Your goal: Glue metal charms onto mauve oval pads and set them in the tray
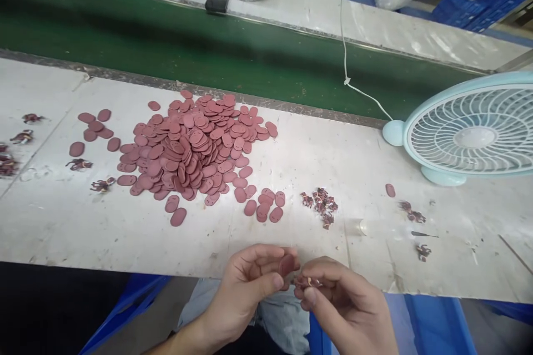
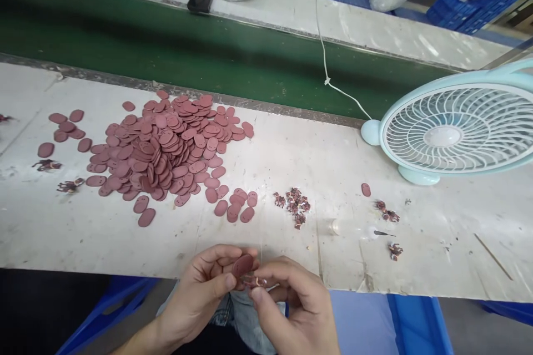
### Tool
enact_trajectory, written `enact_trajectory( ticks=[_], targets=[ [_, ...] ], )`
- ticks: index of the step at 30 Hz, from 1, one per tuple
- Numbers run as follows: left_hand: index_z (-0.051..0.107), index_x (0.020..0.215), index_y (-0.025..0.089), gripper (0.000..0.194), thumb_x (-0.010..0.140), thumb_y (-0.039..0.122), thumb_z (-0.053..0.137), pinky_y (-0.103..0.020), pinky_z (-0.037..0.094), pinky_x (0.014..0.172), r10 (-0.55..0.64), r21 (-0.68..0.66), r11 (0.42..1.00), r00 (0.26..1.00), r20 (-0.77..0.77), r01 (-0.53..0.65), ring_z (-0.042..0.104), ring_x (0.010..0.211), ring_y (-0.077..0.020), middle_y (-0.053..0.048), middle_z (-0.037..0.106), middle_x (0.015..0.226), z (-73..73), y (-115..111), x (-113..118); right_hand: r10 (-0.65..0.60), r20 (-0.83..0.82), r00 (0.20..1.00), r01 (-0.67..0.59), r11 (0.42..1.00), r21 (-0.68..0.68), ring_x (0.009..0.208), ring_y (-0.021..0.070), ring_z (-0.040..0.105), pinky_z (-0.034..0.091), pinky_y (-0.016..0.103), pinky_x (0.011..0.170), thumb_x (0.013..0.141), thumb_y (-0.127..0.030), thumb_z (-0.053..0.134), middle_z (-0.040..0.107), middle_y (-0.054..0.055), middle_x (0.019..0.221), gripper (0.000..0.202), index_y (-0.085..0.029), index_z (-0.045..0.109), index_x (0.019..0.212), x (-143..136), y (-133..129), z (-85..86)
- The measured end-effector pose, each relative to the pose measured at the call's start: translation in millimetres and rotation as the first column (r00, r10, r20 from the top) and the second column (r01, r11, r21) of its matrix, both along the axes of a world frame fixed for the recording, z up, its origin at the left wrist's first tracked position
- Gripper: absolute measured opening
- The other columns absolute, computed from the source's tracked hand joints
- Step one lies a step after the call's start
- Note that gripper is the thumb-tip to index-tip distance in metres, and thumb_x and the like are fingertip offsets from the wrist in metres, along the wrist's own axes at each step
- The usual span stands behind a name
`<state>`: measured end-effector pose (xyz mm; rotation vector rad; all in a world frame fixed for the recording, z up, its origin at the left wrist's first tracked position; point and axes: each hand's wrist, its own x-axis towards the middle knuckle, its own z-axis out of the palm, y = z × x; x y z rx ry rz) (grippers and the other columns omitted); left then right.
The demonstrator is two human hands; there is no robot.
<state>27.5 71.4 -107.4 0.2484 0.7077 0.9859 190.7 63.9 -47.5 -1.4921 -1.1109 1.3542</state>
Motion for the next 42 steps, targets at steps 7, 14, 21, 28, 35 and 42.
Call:
enact_trajectory(
  ticks=[7,14,21,28,35,42],
  targets=[
    [0.078,0.085,0.019,0.011,0.078,0.013,0.082,-0.031,0.057,0.088,-0.044,0.082,0.995,0.995,-0.093,0.052,0.075,0.098,-0.021,-0.007,0.079,0.116,-2.6,-2,-3,-0.026,0.069,0.997,0.027,1.0,-0.015,0.062,0.0156,0.069,0.06,0.024,0.057,0.083,-0.035,0.076,0.076,0.004,0.08,0.013,-0.023,0.077,0.088,-8,2,-2.7],
    [0.08,0.081,0.019,0.005,0.078,0.015,0.082,-0.03,0.058,0.082,-0.045,0.096,0.993,0.987,-0.155,0.061,0.076,0.092,-0.0207,-0.006,0.081,0.11,0.8,-2,1,-0.019,0.092,0.996,0.024,0.998,-0.051,0.061,0.0138,0.067,0.057,0.021,0.058,0.083,-0.035,0.076,0.075,0.002,0.076,0.013,-0.022,0.075,0.085,-6,3,-1.8],
    [0.083,0.085,0.023,0.011,0.08,0.014,0.08,-0.029,0.059,0.084,0.018,0.118,0.993,0.978,-0.209,0.007,0.076,0.095,-0.0214,-0.005,0.081,0.111,-2.0,-6,4,-0.058,0.035,0.998,0.06,0.996,-0.069,0.066,0.0166,0.07,0.06,0.024,0.059,0.083,-0.035,0.077,0.076,0.005,0.081,0.015,-0.021,0.075,0.086,-7,3,-7.0],
    [0.084,0.091,0.025,0.014,0.087,0.017,0.075,-0.026,0.061,0.076,0.065,0.165,0.986,0.963,-0.263,-0.021,0.076,0.094,-0.0216,-0.007,0.079,0.118,-6.0,-11,6,-0.052,-0.054,0.997,0.051,0.999,-0.009,0.078,0.0178,0.074,0.064,0.027,0.074,0.089,-0.028,0.073,0.077,0.005,0.09,0.008,-0.024,0.075,0.095,-5,-3,-16.1],
    [0.083,0.094,0.028,0.018,0.087,0.015,0.074,-0.022,0.062,0.08,0.115,0.238,0.969,0.966,-0.23,-0.059,0.076,0.101,-0.0202,-0.005,0.079,0.119,-7.8,-11,10,-0.079,-0.094,0.992,0.082,0.996,0.03,0.08,0.0166,0.075,0.063,0.024,0.075,0.09,-0.026,0.074,0.078,0.004,0.093,0.008,-0.027,0.076,0.097,-6,-9,-23.2],
    [0.082,0.097,0.032,0.022,0.088,0.014,0.073,-0.025,0.064,0.084,0.192,0.393,0.919,0.92,-0.342,-0.045,0.076,0.105,-0.0208,-0.002,0.079,0.119,-5.2,-10,15,-0.122,-0.163,0.979,0.122,0.992,-0.007,0.082,0.0184,0.075,0.063,0.026,0.076,0.089,-0.028,0.075,0.078,0.005,0.091,0.007,-0.027,0.077,0.095,-6,-6,-19.8]
  ],
)
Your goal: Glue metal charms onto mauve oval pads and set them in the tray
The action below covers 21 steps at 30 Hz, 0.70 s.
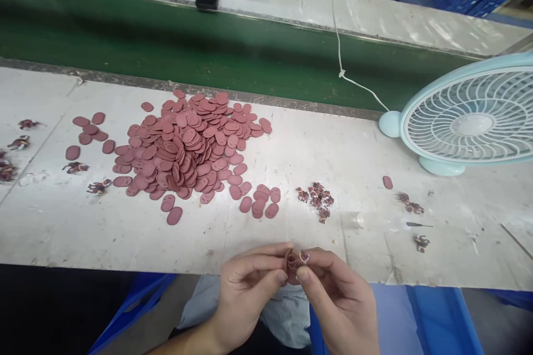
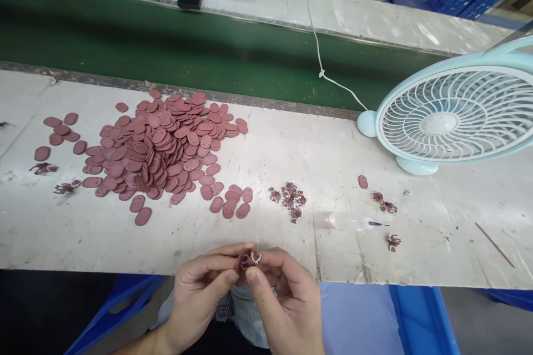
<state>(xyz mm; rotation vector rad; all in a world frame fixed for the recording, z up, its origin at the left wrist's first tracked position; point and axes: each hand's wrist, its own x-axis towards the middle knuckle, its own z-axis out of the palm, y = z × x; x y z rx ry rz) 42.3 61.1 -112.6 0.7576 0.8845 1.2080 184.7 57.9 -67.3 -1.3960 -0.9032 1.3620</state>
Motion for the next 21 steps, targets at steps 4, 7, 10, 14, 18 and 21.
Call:
enact_trajectory(
  ticks=[4,7,10,14,18,21],
  targets=[
    [0.077,0.114,0.034,0.031,0.092,0.014,0.066,-0.036,0.061,0.097,-0.032,0.177,0.981,0.965,-0.259,0.08,0.072,0.115,-0.0232,-0.003,0.074,0.128,-0.8,4,-10,-0.063,-0.068,0.996,0.065,0.997,0.028,0.077,0.0168,0.073,0.062,0.026,0.073,0.089,-0.028,0.075,0.076,0.004,0.088,0.007,-0.027,0.076,0.096,8,-6,-5.8],
    [0.07,0.126,0.032,0.042,0.092,0.009,0.065,-0.039,0.057,0.104,0.094,0.38,0.907,0.795,-0.6,0.18,0.068,0.12,-0.0226,-0.004,0.07,0.135,-1.4,24,-37,-0.174,-0.14,0.975,0.185,0.98,0.071,0.073,0.0161,0.07,0.062,0.027,0.069,0.091,-0.027,0.073,0.074,0.004,0.086,0.009,-0.026,0.075,0.1,27,-20,-17.2],
    [0.067,0.13,0.024,0.044,0.09,0.006,0.065,-0.046,0.051,0.111,0.322,0.5,0.729,0.409,-0.854,0.468,0.065,0.122,-0.0249,-0.007,0.07,0.134,-1.6,58,-71,-0.277,-0.146,0.95,0.29,0.954,0.079,0.075,0.018,0.07,0.062,0.03,0.066,0.091,-0.027,0.072,0.073,0.005,0.085,0.01,-0.025,0.075,0.1,57,-39,-29.3],
    [0.068,0.127,0.017,0.034,0.094,0.012,0.06,-0.052,0.052,0.104,0.429,0.322,0.585,0.053,-0.902,0.744,0.062,0.12,-0.0312,-0.01,0.07,0.134,-3.9,89,-96,-0.427,-0.083,0.901,0.431,0.901,0.05,0.067,0.0183,0.068,0.06,0.03,0.058,0.086,-0.032,0.076,0.069,0.004,0.078,0.009,-0.025,0.076,0.092,101,-68,-41.7],
    [0.069,0.125,0.018,0.032,0.095,0.017,0.059,-0.05,0.052,0.102,0.439,0.265,0.488,0.028,-0.898,0.832,0.064,0.111,-0.0305,-0.01,0.07,0.134,-4.7,89,-106,-0.589,0.058,0.806,0.589,0.808,0.013,0.06,0.0222,0.069,0.058,0.037,0.049,0.081,-0.041,0.077,0.069,0.007,0.085,0.01,-0.033,0.077,0.087,140,-107,-56.1],
    [0.07,0.123,0.022,0.031,0.095,0.022,0.057,-0.05,0.051,0.1,0.422,0.292,0.439,0.091,-0.902,0.85,0.067,0.108,-0.0309,-0.01,0.072,0.13,-3.6,90,-115,-0.66,0.164,0.733,0.667,0.745,0.017,0.064,0.024,0.071,0.06,0.042,0.053,0.084,-0.044,0.073,0.071,0.006,0.088,0.009,-0.036,0.075,0.088,160,-133,-78.9]
  ],
)
